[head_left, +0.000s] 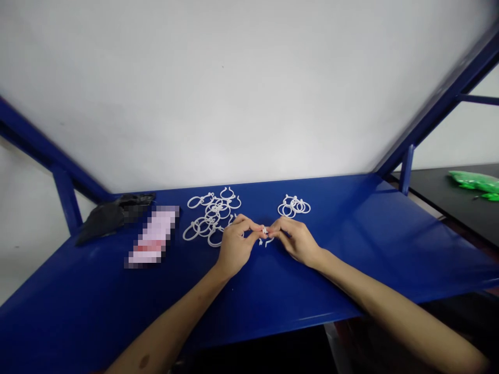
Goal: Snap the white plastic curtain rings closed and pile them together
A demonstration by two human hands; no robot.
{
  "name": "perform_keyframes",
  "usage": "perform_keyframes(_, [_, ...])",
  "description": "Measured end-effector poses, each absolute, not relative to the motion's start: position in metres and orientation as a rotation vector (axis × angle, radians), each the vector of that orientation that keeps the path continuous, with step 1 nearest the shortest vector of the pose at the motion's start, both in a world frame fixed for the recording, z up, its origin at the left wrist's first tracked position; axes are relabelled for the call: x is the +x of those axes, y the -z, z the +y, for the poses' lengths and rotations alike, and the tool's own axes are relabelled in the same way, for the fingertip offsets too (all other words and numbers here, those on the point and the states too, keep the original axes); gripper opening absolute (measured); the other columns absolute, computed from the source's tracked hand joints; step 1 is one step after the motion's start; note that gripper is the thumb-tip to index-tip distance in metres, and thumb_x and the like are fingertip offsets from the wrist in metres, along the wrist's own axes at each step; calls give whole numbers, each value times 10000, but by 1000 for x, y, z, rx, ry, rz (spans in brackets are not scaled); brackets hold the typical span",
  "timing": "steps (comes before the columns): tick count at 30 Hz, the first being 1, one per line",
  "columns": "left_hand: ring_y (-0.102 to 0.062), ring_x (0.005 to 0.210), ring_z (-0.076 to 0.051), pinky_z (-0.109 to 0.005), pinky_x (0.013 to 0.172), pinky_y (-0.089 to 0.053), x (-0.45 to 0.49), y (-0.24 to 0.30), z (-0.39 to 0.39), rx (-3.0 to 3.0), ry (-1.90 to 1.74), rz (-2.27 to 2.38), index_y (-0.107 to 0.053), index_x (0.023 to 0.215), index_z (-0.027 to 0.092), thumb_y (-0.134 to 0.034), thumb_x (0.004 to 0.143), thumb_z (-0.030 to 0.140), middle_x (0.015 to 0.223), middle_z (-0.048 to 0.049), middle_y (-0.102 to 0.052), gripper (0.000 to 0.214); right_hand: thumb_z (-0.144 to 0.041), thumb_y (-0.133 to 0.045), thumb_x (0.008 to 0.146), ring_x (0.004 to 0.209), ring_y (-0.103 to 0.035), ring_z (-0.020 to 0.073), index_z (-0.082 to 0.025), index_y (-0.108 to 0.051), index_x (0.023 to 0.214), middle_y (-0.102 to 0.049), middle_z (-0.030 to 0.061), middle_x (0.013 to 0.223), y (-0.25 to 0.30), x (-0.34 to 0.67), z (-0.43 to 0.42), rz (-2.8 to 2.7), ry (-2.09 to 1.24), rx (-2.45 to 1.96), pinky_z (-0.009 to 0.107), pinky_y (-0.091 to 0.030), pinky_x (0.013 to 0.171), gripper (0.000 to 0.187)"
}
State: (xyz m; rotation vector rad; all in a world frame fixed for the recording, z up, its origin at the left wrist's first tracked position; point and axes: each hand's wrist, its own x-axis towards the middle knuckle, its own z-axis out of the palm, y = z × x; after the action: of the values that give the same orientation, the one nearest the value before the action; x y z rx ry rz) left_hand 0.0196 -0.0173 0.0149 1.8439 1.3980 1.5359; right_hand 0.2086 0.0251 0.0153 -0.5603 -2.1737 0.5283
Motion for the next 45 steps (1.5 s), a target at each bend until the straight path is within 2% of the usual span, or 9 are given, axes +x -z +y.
perform_keyframes(14, [-635,674,-105,-238,674,-514,20,-8,-19,1914,-1547,1371,-763,728,249,-710,847,139,739,19,-634,170,-126,-441,1008,751,-634,155,-204,-603,941,-688,54,849,-11,211,23,-2265,-354,-510,273,-528,681,192])
perform_keyframes(20, [-644,709,-112,-257,727,-527,19,-6,-14,1972,-1481,1403,-730,747,232,-720,835,129,784,24,-639,135,-163,-441,1016,753,-621,166,-198,-617,970,-688,62,856,-7,212,25,-2285,-286,-525,287,-521,682,185])
perform_keyframes(23, [-657,818,-155,-304,789,-543,19,-7,-9,2057,-1429,1458,-713,879,220,-726,843,175,868,0,-674,59,-254,-481,1020,781,-639,176,-213,-640,1003,-698,66,891,-9,210,32,-2264,-258,-620,300,-530,707,166])
perform_keyframes(25, [-641,935,-190,-355,866,-537,18,-9,-7,2177,-1379,1476,-690,1061,226,-670,881,166,969,-22,-705,192,-289,-493,1015,812,-655,181,-227,-654,991,-707,65,923,-15,211,39,-2203,-216,-715,302,-537,730,174])
perform_keyframes(28, [-576,1066,-219,-419,954,-496,11,-8,-5,2448,-1161,1423,-631,1238,245,-502,893,18,1125,-35,-704,433,-299,-512,993,760,-651,180,-225,-669,950,-704,60,904,-26,220,53,-2026,-128,-898,300,-536,707,179])
perform_keyframes(31, [-513,1135,-243,-459,983,-461,-1,-7,-3,2664,-845,1319,-669,1178,259,-433,829,-56,1231,-32,-659,526,-288,-536,957,676,-622,168,-199,-682,903,-702,64,881,-29,239,74,-1866,-83,-1088,302,-527,676,179])
perform_keyframes(35, [-465,1194,-273,-500,1008,-426,-10,-12,-5,2722,-605,1281,-696,1058,256,-502,817,13,1292,-34,-608,394,-266,-574,904,702,-650,171,-177,-714,955,-737,67,902,-17,265,104,-1740,-193,-1348,314,-532,734,174])
perform_keyframes(39, [-487,1162,-264,-488,1003,-431,-5,-23,-12,2686,-586,1279,-685,922,235,-528,891,136,1212,-45,-636,188,-269,-595,885,822,-701,193,-177,-721,1027,-761,64,921,-5,273,118,-1737,-305,-1510,321,-530,804,211])
perform_keyframes(45, [-555,1008,-243,-446,902,-467,4,-25,-13,2594,-727,1307,-637,933,225,-498,937,162,982,-46,-680,153,-278,-573,909,914,-700,231,-170,-715,1026,-764,90,980,-7,269,115,-1765,-279,-1534,371,-518,870,213])
